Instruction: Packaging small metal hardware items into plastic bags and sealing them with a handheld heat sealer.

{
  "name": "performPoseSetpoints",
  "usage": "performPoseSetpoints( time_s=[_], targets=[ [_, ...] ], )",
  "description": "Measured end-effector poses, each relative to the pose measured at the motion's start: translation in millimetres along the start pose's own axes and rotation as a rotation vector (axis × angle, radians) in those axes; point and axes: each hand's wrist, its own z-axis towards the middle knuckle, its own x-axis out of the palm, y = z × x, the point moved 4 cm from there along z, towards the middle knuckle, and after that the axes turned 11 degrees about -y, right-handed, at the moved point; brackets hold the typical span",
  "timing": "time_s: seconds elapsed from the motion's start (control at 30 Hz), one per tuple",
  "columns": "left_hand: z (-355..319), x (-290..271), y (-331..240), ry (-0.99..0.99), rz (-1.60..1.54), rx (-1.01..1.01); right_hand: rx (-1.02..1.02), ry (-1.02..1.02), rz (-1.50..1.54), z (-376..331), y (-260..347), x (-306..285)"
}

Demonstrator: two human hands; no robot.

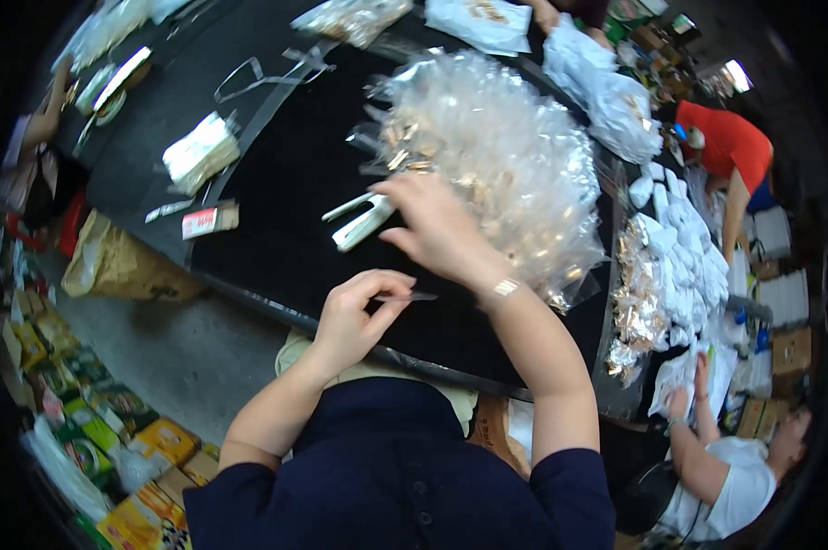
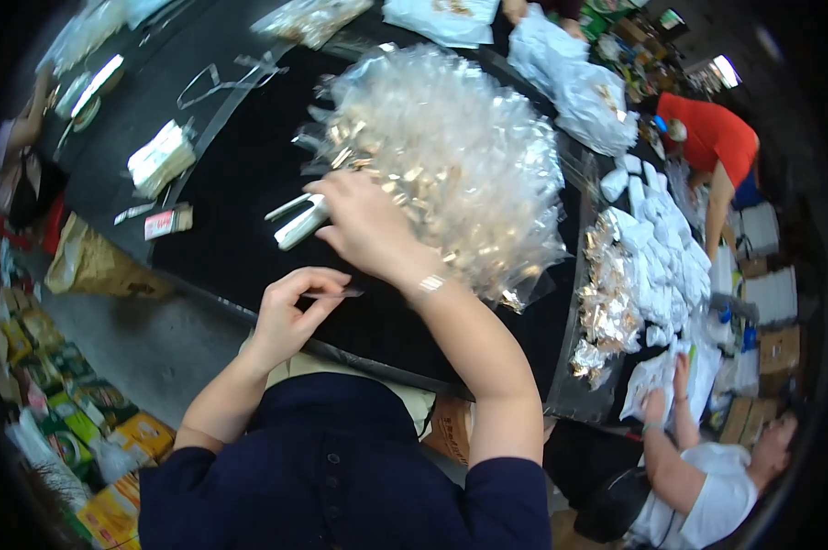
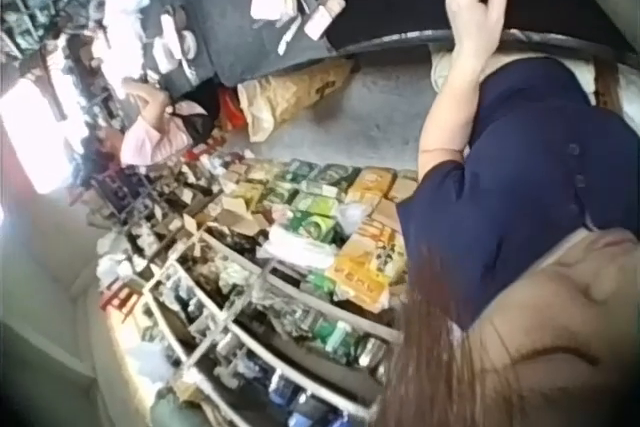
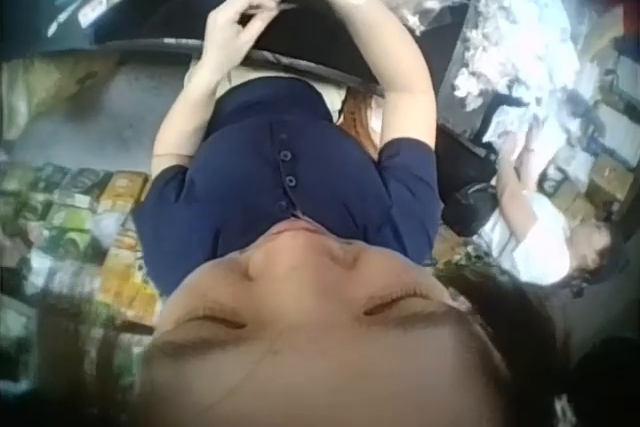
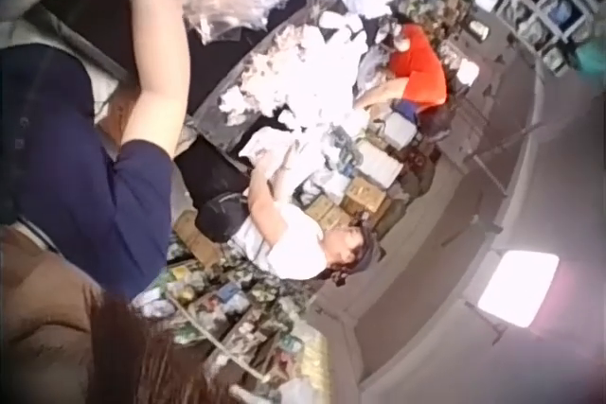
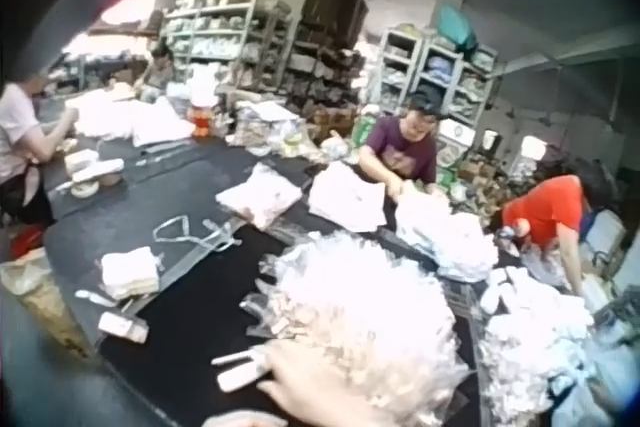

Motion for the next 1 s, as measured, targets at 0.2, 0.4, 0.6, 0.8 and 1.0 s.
performPoseSetpoints(
  time_s=[0.2,0.4,0.6,0.8,1.0],
  targets=[
    [-6.1,-4.8,5.5,-0.045,-0.188,0.016,0.049,0.231,-0.256,6.8,-15.8,43.5],
    [-8.4,-8.4,0.4,-0.097,-0.257,-0.136,0.377,-0.102,0.275,-75.4,14.1,-49.0],
    [-7.3,50.2,-26.1,0.265,0.017,0.064,0.768,-0.664,0.622,-235.2,9.0,-135.9],
    [-9.3,116.7,-38.5,0.529,0.142,0.058,0.975,-1.425,1.523,-295.4,-24.4,-129.1],
    [6.5,125.6,-13.8,0.223,0.052,-0.142,1.052,-1.115,1.477,-281.7,-36.3,-113.2]
  ],
)
